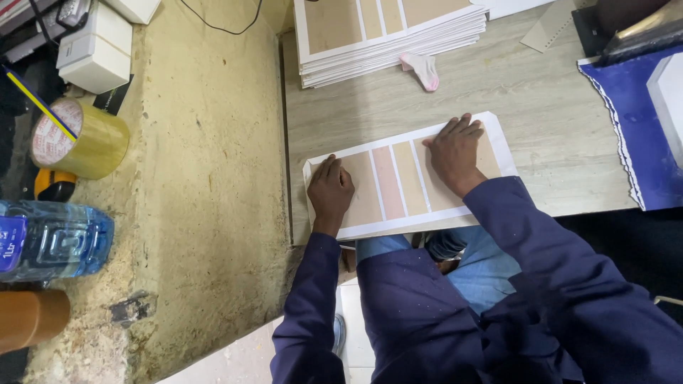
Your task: Folding paper covers along pre-scored lines and using a hand tool to press the creases.
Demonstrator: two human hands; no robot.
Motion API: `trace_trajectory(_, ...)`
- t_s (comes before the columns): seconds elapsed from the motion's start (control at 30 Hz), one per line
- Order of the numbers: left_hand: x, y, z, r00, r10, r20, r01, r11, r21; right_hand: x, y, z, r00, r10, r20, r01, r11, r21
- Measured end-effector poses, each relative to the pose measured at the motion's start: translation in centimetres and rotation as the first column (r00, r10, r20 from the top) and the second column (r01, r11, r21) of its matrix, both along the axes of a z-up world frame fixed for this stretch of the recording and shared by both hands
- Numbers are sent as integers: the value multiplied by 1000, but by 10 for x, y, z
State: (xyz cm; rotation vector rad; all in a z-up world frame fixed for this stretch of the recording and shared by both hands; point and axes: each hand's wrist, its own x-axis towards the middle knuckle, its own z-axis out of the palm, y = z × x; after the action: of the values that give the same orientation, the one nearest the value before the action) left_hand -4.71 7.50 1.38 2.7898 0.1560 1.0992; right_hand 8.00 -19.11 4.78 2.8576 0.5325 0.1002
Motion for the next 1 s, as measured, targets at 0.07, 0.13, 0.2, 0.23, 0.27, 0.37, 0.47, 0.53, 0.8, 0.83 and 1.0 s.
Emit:
trace_trajectory(0.07,0,0,-4,1000,29,-5,-29,998,47,-6,3,7,998,66,4,-65,997,-40)
trace_trajectory(0.13,4,4,-4,999,30,-39,-28,998,54,11,-1,-8,992,127,15,-126,990,-69)
trace_trajectory(0.2,3,2,7,997,33,-71,-28,998,62,36,-2,-17,981,190,27,-187,978,-98)
trace_trajectory(0.23,1,-2,19,992,2,-128,-3,1000,-6,53,-3,-19,979,202,-4,-202,979,-40)
trace_trajectory(0.27,-3,-6,30,982,-31,-188,17,997,-74,67,-2,-22,976,216,-39,-216,976,21)
trace_trajectory(0.37,2,8,0,974,-121,-190,96,987,-132,134,2,13,957,262,-125,-202,909,365)
trace_trajectory(0.47,4,12,-16,990,-81,-114,67,990,-123,159,16,17,897,331,-294,-144,847,512)
trace_trajectory(0.53,5,8,-9,992,-34,-122,21,994,-107,138,30,12,886,400,-235,-219,806,549)
trace_trajectory(0.8,2,7,-3,999,0,-50,-6,995,-103,102,-23,30,745,538,-394,-220,756,616)
trace_trajectory(0.83,2,6,-4,999,15,-31,-18,996,-92,106,-43,41,749,503,-432,-229,808,544)
trace_trajectory(1.0,7,8,-16,999,22,37,-20,999,-50,125,-100,70,775,293,-561,-79,924,373)
